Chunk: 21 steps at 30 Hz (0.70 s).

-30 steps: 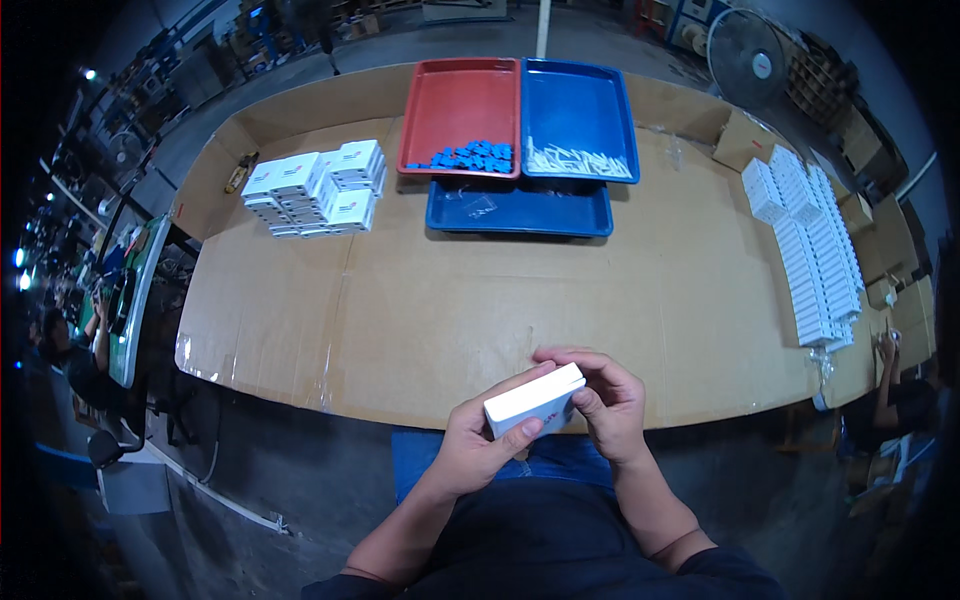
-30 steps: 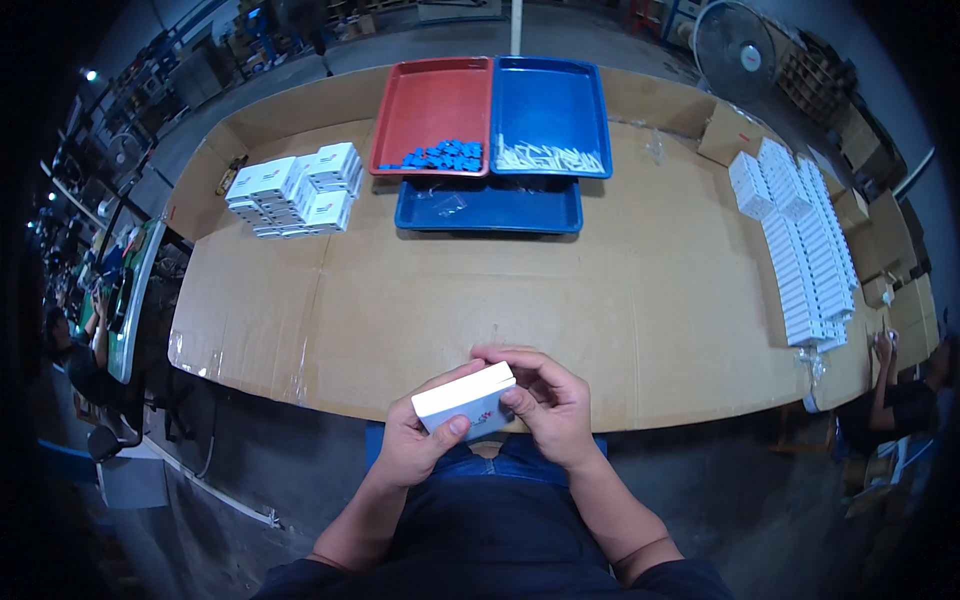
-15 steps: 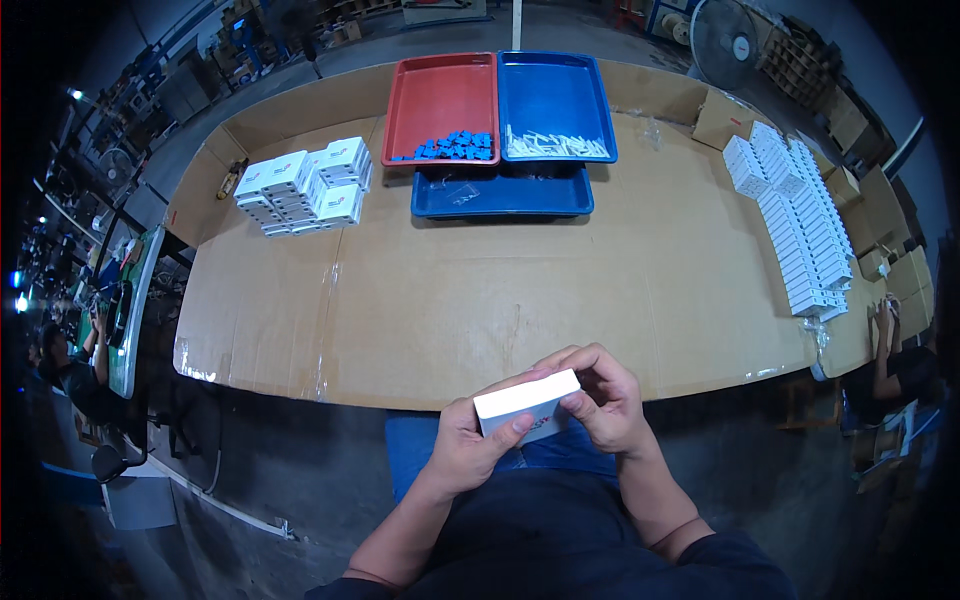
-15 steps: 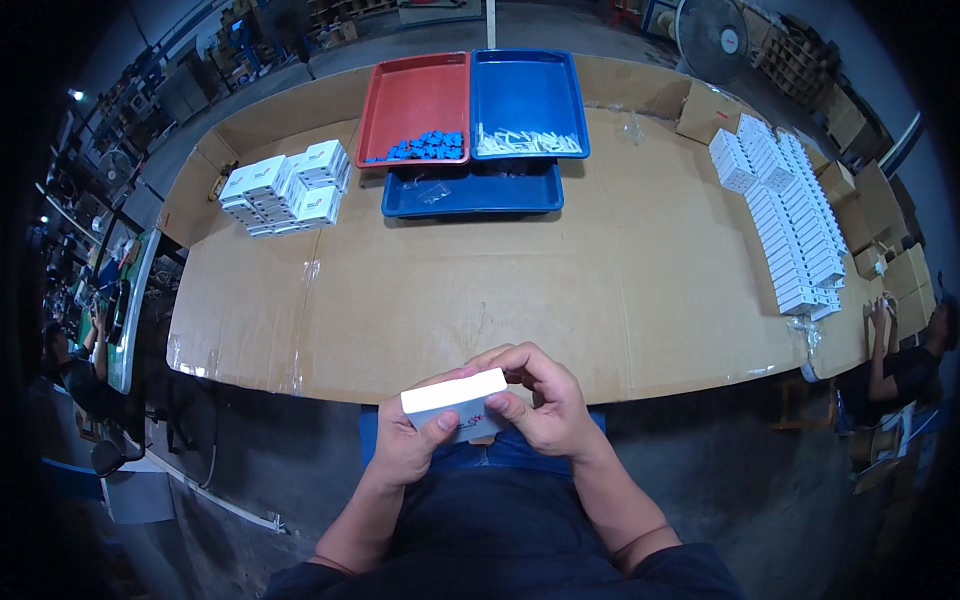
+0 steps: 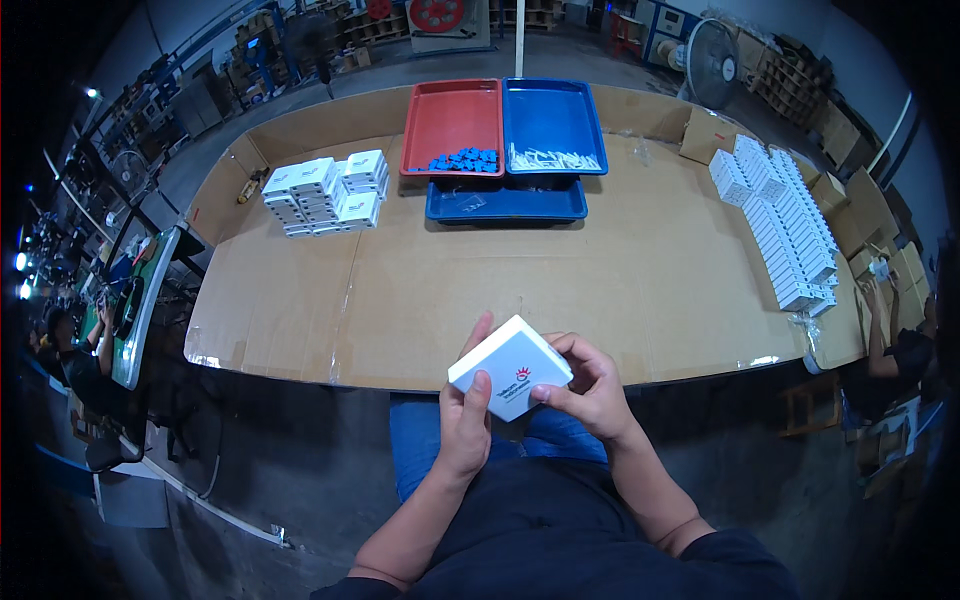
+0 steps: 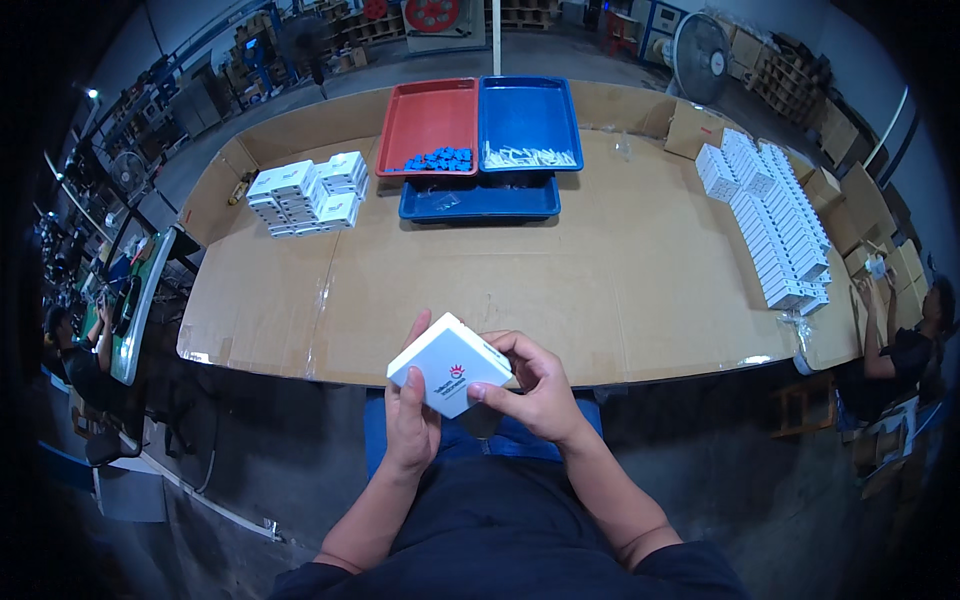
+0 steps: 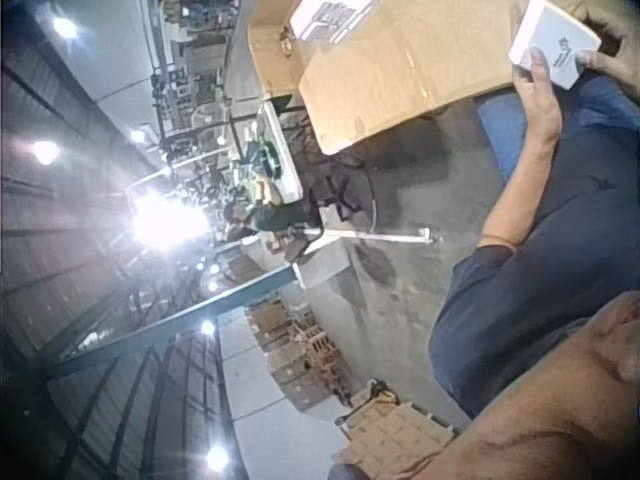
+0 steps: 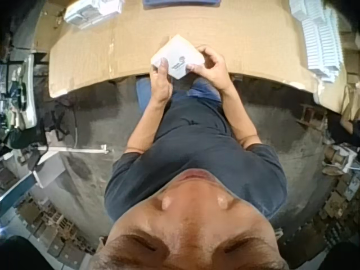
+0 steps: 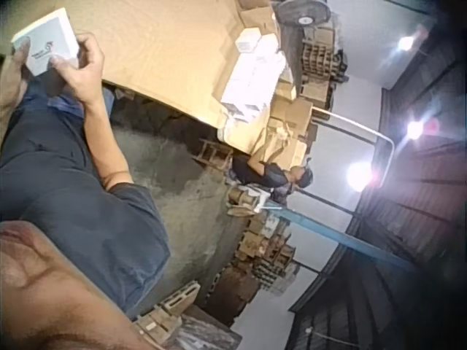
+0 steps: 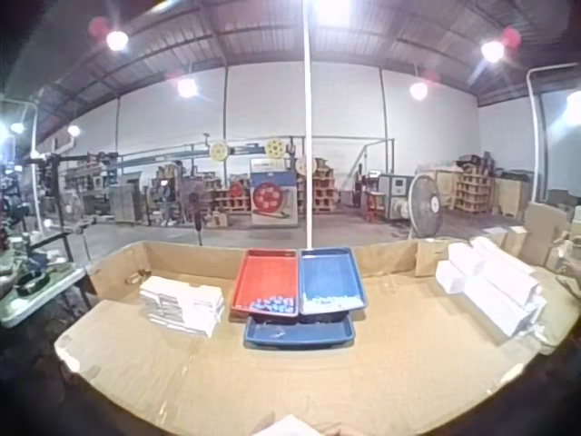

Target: The person assembles electrical wall components by hand, placing circuit boards and covers into an electronics housing, then securing them with fasteners.

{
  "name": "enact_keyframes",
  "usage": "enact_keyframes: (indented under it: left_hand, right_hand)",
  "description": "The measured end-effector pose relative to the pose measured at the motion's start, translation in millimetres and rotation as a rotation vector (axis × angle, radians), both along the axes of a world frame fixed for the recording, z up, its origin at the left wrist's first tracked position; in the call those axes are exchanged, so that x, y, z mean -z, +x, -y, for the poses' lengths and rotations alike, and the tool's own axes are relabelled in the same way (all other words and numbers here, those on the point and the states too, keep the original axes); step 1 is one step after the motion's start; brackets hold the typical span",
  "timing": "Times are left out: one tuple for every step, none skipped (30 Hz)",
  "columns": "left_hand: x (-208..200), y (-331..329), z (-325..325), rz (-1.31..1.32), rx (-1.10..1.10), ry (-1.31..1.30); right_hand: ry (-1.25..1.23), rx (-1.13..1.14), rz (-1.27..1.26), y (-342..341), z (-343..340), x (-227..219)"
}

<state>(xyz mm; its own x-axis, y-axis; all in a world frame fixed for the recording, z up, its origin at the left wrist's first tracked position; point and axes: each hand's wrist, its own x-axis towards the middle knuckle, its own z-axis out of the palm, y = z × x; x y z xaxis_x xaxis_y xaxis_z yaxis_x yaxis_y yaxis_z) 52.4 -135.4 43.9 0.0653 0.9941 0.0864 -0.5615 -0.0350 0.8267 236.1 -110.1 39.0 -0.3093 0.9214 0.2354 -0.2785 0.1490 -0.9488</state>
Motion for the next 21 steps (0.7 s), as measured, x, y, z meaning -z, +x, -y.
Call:
enact_keyframes:
  left_hand:
    - [-1,0,0,-0.082,-0.071,0.076]
    - [-1,-1,0,-0.165,-0.143,0.152]
    - [4,-2,-2,-0.173,-0.185,0.234]
    - [1,-6,1,-0.172,-0.186,0.240]
    - [-3,-11,5,-0.352,-0.210,0.318]
    - [-7,-16,9,-0.533,-0.235,0.394]
    - [-11,-22,9,-0.624,-0.210,0.475]
    - [-15,-20,12,-0.622,-0.215,0.483]
    - [-18,-17,16,-0.568,-0.120,0.406]
    - [-20,-16,18,-0.516,-0.030,0.328]
    - [-15,-16,18,-0.455,-0.010,0.316]
    - [-14,-16,16,-0.456,-0.015,0.319]
    - [-12,-15,17,-0.385,0.004,0.309]
    - [-11,-14,18,-0.313,0.023,0.296]
    - [-12,-13,19,-0.315,0.025,0.289]
    - [-17,-11,19,-0.308,0.053,0.294]
    - [-20,-9,19,-0.300,0.082,0.297]
    - [-22,-8,18,-0.302,0.085,0.288]
    - [-24,-7,17,-0.346,0.077,0.318]
    - [-24,-5,16,-0.389,0.070,0.348]
    - [-21,-4,15,-0.392,0.075,0.338]
  right_hand:
    - [-0.013,0.020,-0.028,0,3,-2]
    - [-0.027,0.040,-0.055,1,6,-4]
    - [0.011,0.069,-0.044,2,6,-5]
    - [0.017,0.069,-0.044,0,9,-11]
    - [0.042,0.105,0.040,-2,14,-18]
    - [0.067,0.141,0.123,-3,18,-24]
    - [0.108,0.138,0.216,-1,20,-31]
    - [0.118,0.138,0.217,-1,23,-31]
    - [0.134,0.152,0.210,-1,27,-27]
    - [0.150,0.162,0.202,-2,30,-26]
    - [0.128,0.164,0.157,-2,34,-30]
    - [0.132,0.160,0.157,0,33,-31]
    - [0.089,0.105,0.108,5,33,-29]
    - [0.045,0.050,0.059,9,34,-29]
    - [0.050,0.041,0.029,13,35,-30]
    - [0.043,0.041,0.027,17,35,-30]
    - [0.066,0.053,0.062,21,36,-29]
    - [0.088,0.064,0.096,23,36,-28]
    - [0.148,0.085,0.105,24,34,-30]
    - [0.137,0.086,0.103,26,33,-30]
    - [0.171,0.091,0.126,28,31,-29]
